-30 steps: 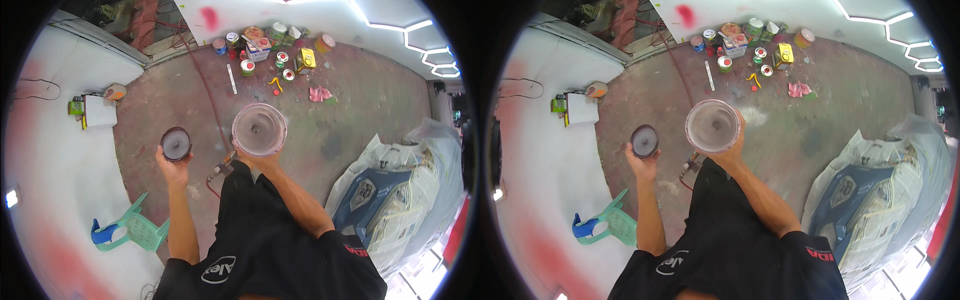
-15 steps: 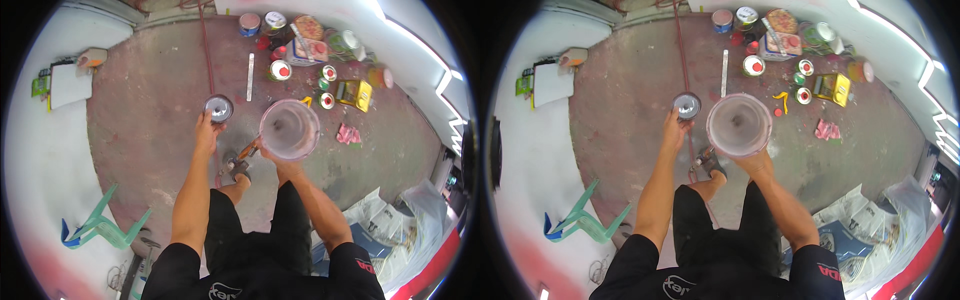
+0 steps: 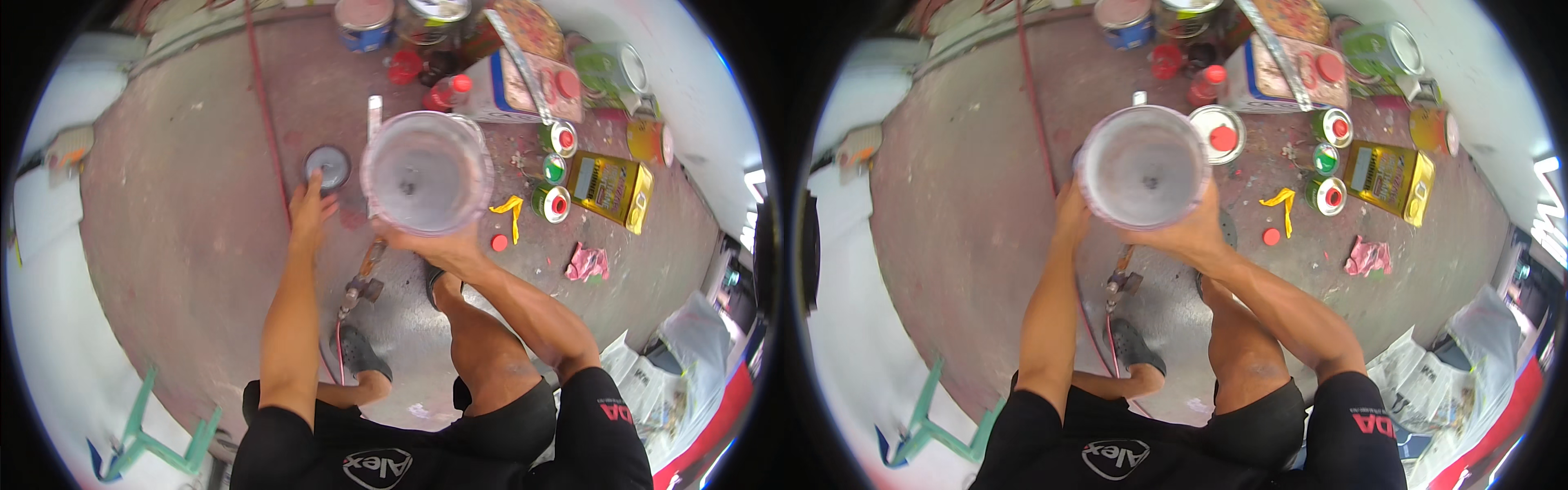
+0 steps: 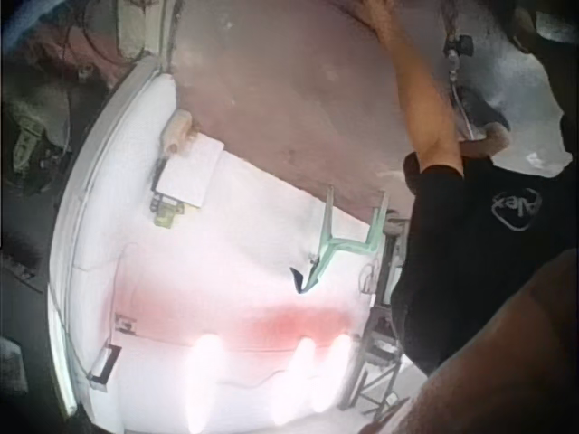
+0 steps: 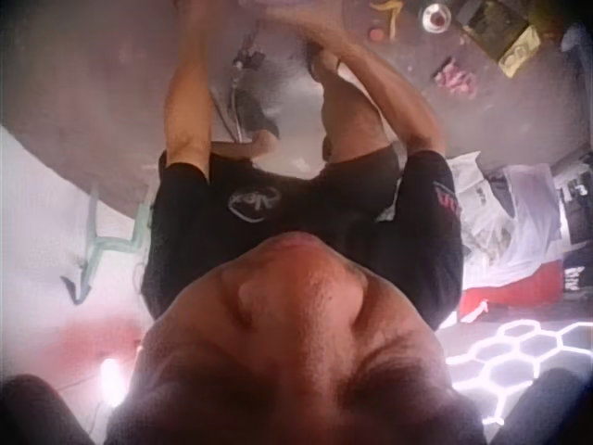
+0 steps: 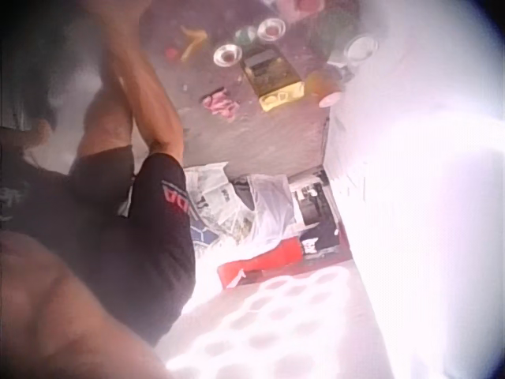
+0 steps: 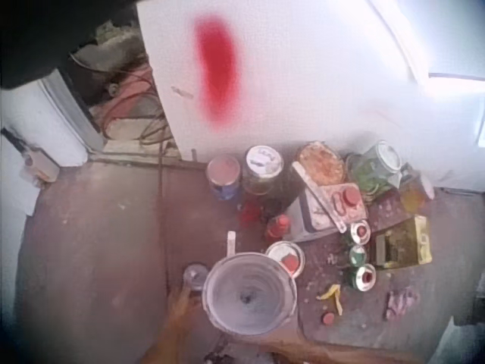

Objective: The person uses a spray gun to apply paint to a car bumper that is masked with newspaper and plastic. They move around the bumper to cover different areas, then walk to a workbench to pour paint from cans into the spray gun's cup and stir the mixture.

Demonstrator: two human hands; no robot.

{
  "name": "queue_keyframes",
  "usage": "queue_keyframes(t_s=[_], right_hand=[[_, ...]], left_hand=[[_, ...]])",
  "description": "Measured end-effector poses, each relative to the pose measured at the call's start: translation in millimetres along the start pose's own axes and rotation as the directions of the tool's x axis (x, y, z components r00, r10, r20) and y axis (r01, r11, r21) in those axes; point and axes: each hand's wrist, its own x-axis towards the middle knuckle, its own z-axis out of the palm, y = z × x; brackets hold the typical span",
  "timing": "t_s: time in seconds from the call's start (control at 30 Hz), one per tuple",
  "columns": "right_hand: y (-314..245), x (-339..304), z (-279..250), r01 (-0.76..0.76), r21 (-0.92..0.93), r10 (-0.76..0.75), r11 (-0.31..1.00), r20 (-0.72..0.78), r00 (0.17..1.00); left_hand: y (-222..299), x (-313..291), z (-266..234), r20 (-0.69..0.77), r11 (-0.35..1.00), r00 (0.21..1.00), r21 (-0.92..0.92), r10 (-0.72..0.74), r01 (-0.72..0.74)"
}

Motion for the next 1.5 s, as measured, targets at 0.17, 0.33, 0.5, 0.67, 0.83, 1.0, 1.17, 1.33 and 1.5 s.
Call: queue_keyframes(t_s=[0.17,0.33,0.5,0.67,0.83,1.0,1.17,1.33,1.5], right_hand=[[17,26,-4,0.069,0.094,-0.058,0.993,-0.116,0.992],[-2,30,14,-0.009,0.146,0.005,0.989,0.028,1.0],[-7,48,-29,0.201,-0.36,-0.104,0.911,0.272,0.957],[78,67,-104,0.303,-0.871,-0.302,0.386,0.191,0.934],[123,67,-110,0.288,-0.868,-0.423,0.404,0.102,0.901],[130,74,-107,0.284,-0.873,-0.509,0.397,0.048,0.86],[130,75,-104,0.2,-0.876,-0.458,0.438,-0.026,0.888],[133,76,-108,0.196,-0.865,-0.468,0.462,-0.05,0.882],[145,73,-108,0.27,-0.832,-0.615,0.485,-0.105,0.782]], left_hand=[[22,-70,-25,0.543,0.909,0.838,0.319,0.058,-0.269],[34,-139,25,0.557,0.595,0.803,0.578,0.211,-0.558],[9,-116,18,0.298,0.818,0.924,0.451,0.239,-0.357],[21,-127,26,0.312,0.858,0.892,0.297,0.328,-0.419],[26,-128,12,0.302,0.843,0.896,0.336,0.326,-0.42],[24,-123,3,0.271,0.83,0.896,0.352,0.351,-0.432],[28,-123,8,0.228,0.846,0.916,0.36,0.33,-0.395],[27,-126,10,0.218,0.866,0.929,0.346,0.299,-0.36],[25,-132,24,0.205,0.863,0.925,0.338,0.32,-0.374]])
